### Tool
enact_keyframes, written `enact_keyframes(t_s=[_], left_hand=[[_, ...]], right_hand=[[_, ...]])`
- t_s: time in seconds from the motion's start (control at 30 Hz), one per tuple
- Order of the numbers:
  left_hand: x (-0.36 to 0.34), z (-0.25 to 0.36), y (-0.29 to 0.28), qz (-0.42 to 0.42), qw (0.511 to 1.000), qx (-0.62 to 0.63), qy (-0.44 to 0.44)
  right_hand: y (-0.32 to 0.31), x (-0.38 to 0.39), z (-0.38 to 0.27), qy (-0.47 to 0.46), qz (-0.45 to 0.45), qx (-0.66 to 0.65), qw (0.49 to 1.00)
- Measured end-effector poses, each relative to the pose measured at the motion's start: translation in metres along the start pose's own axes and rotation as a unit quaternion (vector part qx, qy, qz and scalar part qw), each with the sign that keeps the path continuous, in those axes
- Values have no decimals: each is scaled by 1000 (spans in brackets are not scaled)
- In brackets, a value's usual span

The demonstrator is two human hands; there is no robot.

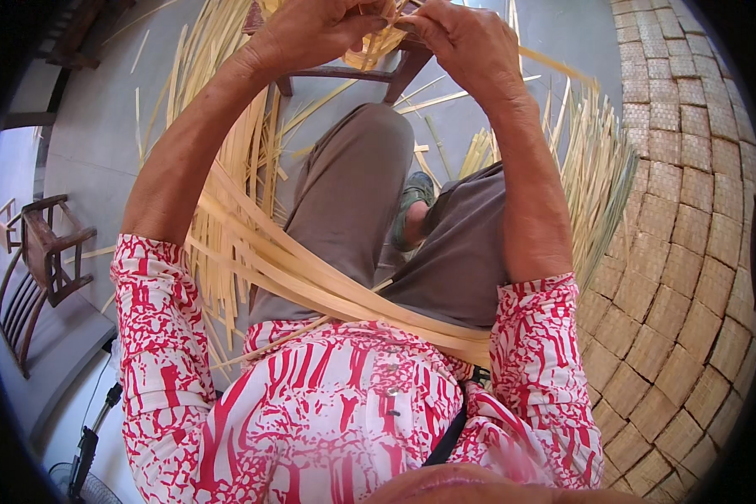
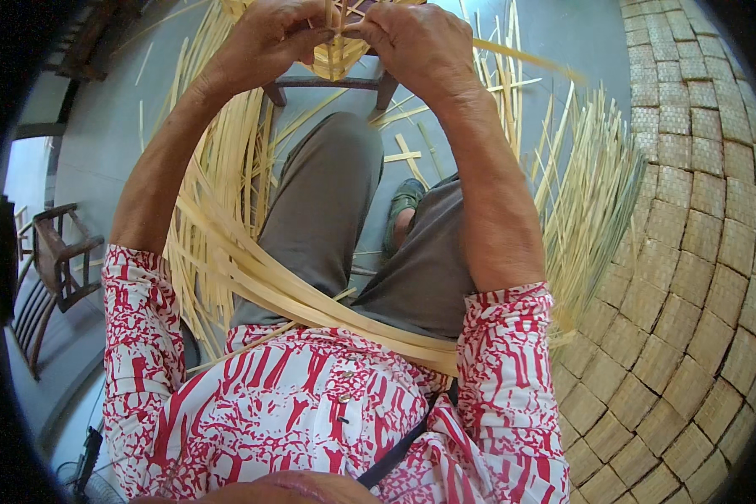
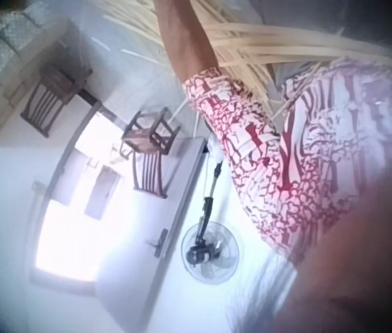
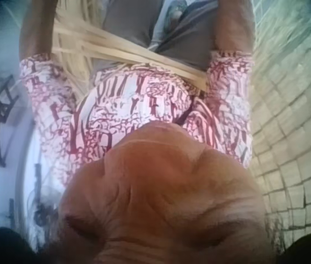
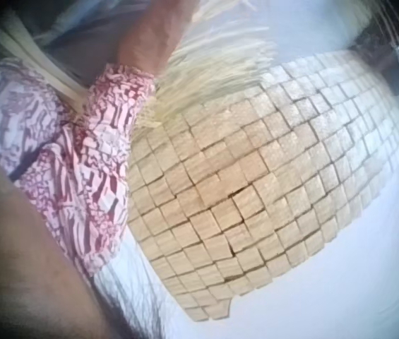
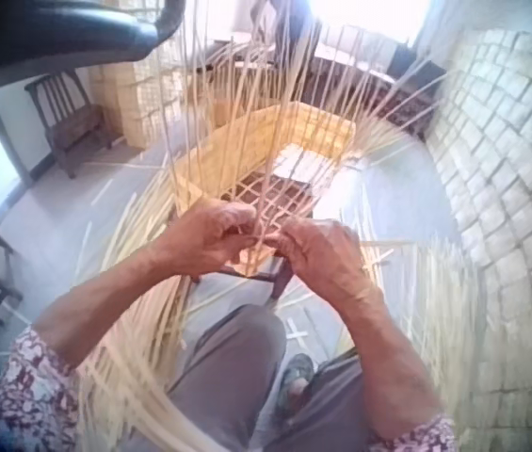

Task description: The person weaves a basket by hand, interlacing thin bamboo strips through a pre-formed frame. They repeatedly pull and adjust the strips to tighten the weave and maintain the basket's shape.

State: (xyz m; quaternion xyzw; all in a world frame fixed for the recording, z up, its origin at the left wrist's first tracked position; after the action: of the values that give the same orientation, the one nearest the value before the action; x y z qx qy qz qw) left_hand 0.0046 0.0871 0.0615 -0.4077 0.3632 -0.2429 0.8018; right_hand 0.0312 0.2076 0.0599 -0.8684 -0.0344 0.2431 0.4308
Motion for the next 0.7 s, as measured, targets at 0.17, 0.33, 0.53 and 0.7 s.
enact_keyframes(t_s=[0.17,0.33,0.53,0.7], left_hand=[[20,3,3,-11,994,17,112],[26,8,5,-97,992,64,44],[37,-11,10,-127,973,185,-55],[31,-4,6,-169,956,238,-15]], right_hand=[[19,8,-6,-47,-22,-46,998],[21,2,-17,-143,-68,-117,980],[10,-2,-35,-166,-95,-219,957],[17,-9,-32,-166,-128,-214,954]])
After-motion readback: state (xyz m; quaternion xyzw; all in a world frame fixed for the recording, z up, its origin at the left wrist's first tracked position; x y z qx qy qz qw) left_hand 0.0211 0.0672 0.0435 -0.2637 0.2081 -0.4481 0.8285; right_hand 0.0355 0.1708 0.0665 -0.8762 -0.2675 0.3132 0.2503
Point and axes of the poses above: each hand's wrist, its own x-axis away from the middle knuckle, its own y-axis out of the palm, z = x × y, the point moved 10 cm from there along -x, towards the middle knuckle, and after that the axes turned 14 degrees about -x, right-handed, at the moved point
